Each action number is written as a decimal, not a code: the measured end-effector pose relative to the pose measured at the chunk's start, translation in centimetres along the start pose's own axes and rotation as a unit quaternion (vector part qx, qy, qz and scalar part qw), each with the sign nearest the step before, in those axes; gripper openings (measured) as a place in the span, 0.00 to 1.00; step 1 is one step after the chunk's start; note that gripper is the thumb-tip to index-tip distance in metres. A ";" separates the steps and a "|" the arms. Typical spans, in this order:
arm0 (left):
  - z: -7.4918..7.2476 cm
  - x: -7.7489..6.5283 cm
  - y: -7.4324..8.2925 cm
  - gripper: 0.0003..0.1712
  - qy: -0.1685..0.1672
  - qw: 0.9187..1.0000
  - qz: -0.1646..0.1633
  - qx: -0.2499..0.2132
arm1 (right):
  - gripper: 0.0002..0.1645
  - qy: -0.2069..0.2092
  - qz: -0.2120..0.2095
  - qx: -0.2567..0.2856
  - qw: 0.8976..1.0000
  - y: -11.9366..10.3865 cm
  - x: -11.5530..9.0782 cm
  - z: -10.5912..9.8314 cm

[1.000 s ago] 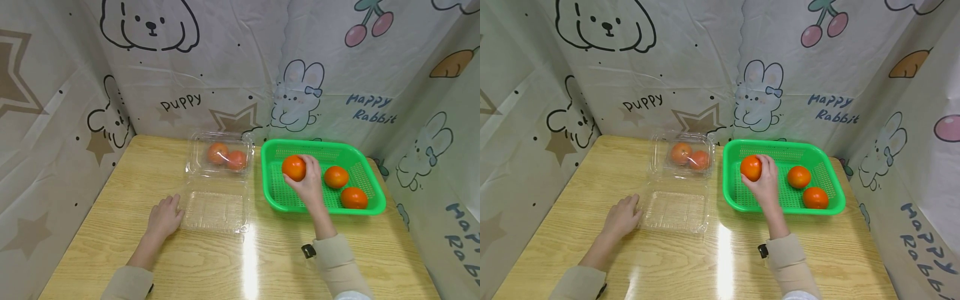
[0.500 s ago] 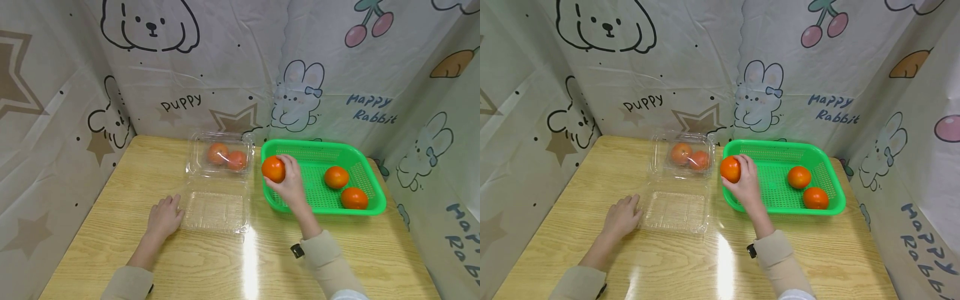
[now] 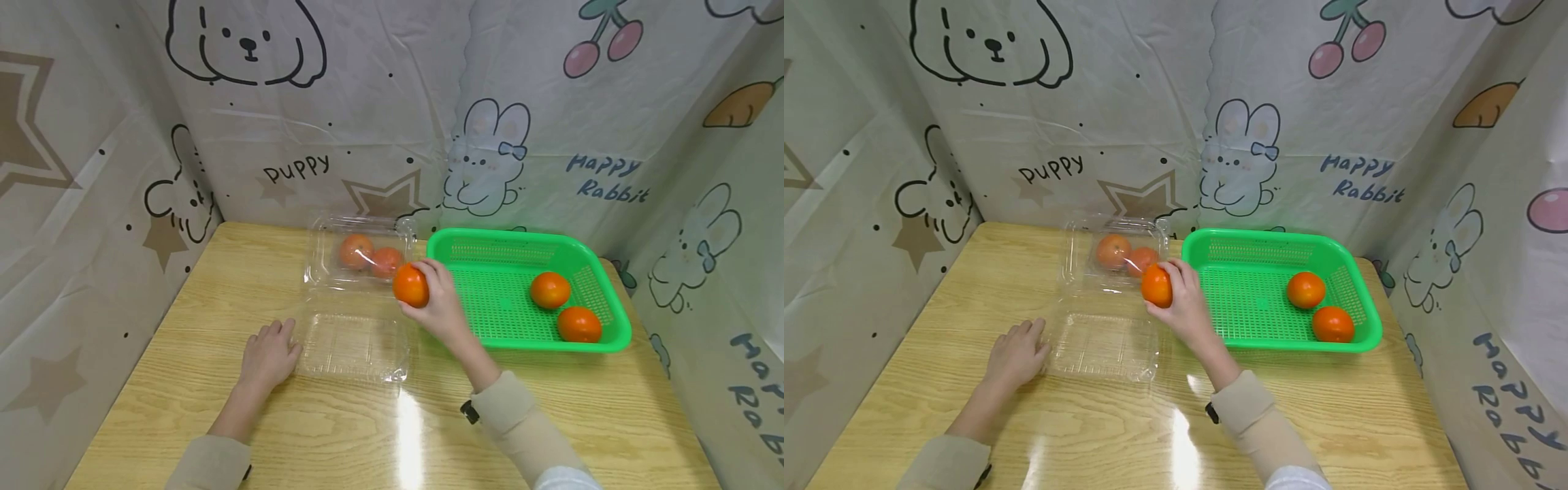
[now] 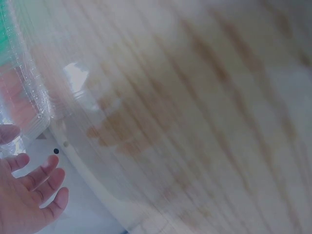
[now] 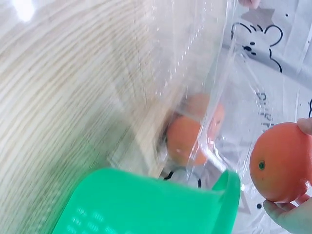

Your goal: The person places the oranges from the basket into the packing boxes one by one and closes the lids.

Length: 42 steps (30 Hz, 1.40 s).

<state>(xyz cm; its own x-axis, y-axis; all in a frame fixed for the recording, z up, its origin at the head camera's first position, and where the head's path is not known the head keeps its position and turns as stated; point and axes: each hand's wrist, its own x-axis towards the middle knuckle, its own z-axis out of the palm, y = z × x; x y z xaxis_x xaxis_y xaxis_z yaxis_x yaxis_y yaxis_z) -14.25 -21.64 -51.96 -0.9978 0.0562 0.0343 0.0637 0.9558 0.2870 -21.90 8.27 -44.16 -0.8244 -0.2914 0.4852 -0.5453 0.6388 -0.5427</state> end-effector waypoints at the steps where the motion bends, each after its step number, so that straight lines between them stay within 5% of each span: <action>1: 0.0 0.0 0.0 0.25 0.000 1.000 0.000 0.000 | 0.39 -0.002 -0.005 -0.001 1.000 -0.1 0.0 0.2; 42: -0.2 -0.1 0.2 0.25 0.000 1.000 -0.002 -0.002 | 0.40 -0.127 -0.101 -0.016 0.987 -4.1 0.9 6.5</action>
<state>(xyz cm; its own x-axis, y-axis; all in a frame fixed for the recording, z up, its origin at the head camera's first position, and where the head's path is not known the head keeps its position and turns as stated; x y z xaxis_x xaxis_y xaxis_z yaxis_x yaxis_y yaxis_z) -14.13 -21.51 -51.72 -0.9981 0.0528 0.0333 0.0602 0.9547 0.2915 -21.34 0.72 -45.98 -0.7133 -0.5813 0.3916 -0.7004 0.5703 -0.4292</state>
